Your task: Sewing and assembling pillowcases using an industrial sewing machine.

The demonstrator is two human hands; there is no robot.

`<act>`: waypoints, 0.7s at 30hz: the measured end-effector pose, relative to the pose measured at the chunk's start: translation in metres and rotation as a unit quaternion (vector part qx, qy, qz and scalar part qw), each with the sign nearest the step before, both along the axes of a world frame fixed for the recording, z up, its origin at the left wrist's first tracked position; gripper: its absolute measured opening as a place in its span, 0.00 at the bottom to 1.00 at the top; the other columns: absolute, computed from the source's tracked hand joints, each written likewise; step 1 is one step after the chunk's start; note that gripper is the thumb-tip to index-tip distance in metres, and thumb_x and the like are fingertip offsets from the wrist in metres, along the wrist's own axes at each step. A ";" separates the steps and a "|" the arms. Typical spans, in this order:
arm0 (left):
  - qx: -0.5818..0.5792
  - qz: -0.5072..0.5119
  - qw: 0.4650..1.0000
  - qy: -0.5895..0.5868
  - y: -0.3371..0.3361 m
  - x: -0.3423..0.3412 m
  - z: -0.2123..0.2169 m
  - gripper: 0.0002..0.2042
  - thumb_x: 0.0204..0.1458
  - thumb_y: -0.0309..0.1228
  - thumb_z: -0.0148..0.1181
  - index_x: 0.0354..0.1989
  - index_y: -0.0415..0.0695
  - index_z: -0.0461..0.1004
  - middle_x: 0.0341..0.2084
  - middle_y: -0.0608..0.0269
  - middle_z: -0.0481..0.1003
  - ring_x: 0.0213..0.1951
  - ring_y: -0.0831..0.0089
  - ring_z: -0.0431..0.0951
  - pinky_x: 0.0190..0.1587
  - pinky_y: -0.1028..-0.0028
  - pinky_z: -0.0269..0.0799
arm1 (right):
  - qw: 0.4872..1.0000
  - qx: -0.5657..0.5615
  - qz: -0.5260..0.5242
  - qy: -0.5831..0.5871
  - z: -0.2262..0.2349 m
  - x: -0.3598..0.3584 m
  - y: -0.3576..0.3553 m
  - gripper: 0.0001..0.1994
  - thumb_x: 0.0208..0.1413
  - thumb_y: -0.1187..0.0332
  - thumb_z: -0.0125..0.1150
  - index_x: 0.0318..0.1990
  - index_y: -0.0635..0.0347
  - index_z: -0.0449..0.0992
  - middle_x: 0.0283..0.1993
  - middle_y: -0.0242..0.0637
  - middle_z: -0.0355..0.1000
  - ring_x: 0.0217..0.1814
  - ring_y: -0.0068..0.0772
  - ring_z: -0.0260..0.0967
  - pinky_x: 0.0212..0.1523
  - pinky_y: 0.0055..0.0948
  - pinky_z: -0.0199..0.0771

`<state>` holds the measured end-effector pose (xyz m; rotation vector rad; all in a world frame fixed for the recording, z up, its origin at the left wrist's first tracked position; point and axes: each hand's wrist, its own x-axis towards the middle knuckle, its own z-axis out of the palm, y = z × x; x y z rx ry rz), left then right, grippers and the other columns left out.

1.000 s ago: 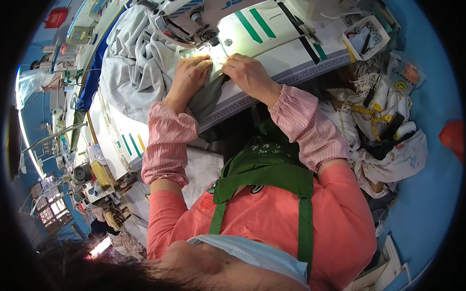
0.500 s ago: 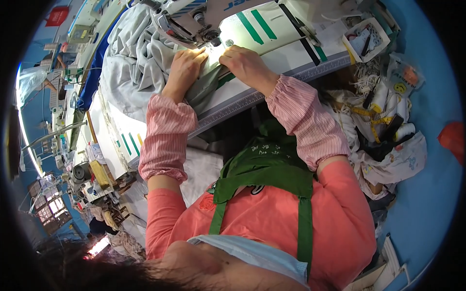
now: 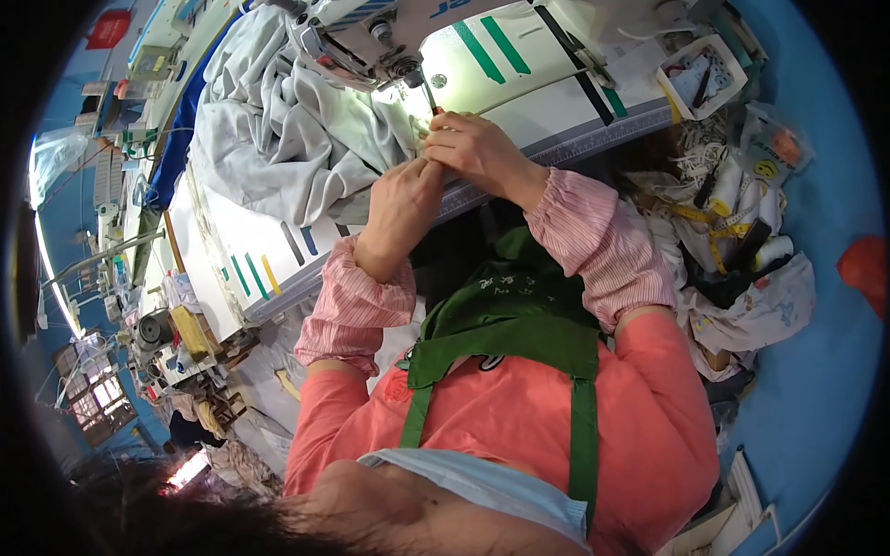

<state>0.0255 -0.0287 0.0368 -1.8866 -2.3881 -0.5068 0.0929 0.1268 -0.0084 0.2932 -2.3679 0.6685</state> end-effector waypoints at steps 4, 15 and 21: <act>0.038 0.022 0.998 -0.045 0.007 -0.021 0.005 0.02 0.47 0.26 0.56 0.27 0.42 0.70 0.28 0.59 0.73 0.30 0.59 0.76 0.29 0.64 0.73 | 0.999 0.018 -0.020 -0.030 -0.001 0.009 0.001 0.05 0.47 0.71 0.56 0.32 0.58 0.76 0.38 0.31 0.74 0.46 0.32 0.72 0.44 0.30 0.74; 0.036 0.029 0.999 0.007 0.004 -0.048 -0.016 0.17 0.47 0.33 0.63 0.46 0.42 0.75 0.44 0.62 0.75 0.40 0.63 0.75 0.40 0.68 0.74 | 0.999 0.012 -0.018 -0.044 -0.003 0.009 0.001 0.06 0.47 0.75 0.60 0.35 0.61 0.75 0.42 0.35 0.74 0.47 0.36 0.73 0.45 0.31 0.75; -0.019 0.062 0.998 0.009 0.008 -0.049 -0.013 0.21 0.47 0.38 0.63 0.49 0.42 0.73 0.43 0.64 0.72 0.40 0.65 0.73 0.40 0.69 0.74 | 0.999 0.019 -0.028 -0.039 -0.002 0.009 0.000 0.08 0.48 0.74 0.59 0.37 0.61 0.74 0.45 0.37 0.74 0.49 0.38 0.73 0.49 0.33 0.74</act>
